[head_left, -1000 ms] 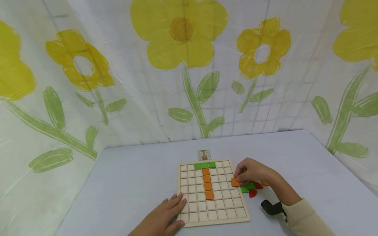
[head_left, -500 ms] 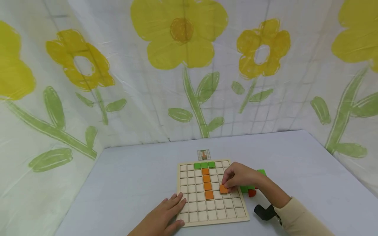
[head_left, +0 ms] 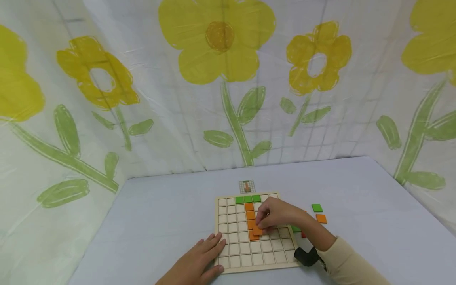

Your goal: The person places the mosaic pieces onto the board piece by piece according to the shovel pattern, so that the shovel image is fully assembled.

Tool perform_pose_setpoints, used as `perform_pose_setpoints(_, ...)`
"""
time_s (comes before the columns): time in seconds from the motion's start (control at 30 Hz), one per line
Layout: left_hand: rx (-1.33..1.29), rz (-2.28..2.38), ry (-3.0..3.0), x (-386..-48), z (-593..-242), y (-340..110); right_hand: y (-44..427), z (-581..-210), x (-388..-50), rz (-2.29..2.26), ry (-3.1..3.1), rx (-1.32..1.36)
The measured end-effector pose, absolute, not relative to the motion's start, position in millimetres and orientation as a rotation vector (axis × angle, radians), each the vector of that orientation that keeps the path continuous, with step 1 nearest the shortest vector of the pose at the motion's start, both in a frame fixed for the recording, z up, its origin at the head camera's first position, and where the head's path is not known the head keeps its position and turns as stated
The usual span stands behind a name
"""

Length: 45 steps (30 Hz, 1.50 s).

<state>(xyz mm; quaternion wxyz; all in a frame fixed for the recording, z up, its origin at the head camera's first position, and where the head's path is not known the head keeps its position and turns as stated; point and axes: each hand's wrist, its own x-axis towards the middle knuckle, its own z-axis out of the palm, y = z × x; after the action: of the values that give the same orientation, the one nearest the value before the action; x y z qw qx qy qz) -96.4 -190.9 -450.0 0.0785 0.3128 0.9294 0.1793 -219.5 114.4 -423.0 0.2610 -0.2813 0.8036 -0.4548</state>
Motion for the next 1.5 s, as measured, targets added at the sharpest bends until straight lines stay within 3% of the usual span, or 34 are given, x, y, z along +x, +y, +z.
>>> perform_pose_setpoints(0.73, 0.977, 0.515, 2.806, -95.7, -450.2, -191.6, 79.4, -422.5, -213.4, -1.183, 2.201, -0.742)
perform_pose_setpoints(1.5, 0.982, 0.530, 2.798, -97.2, -451.0, -192.1, 70.0, -422.2, -200.5, -1.026, 2.461, -0.937)
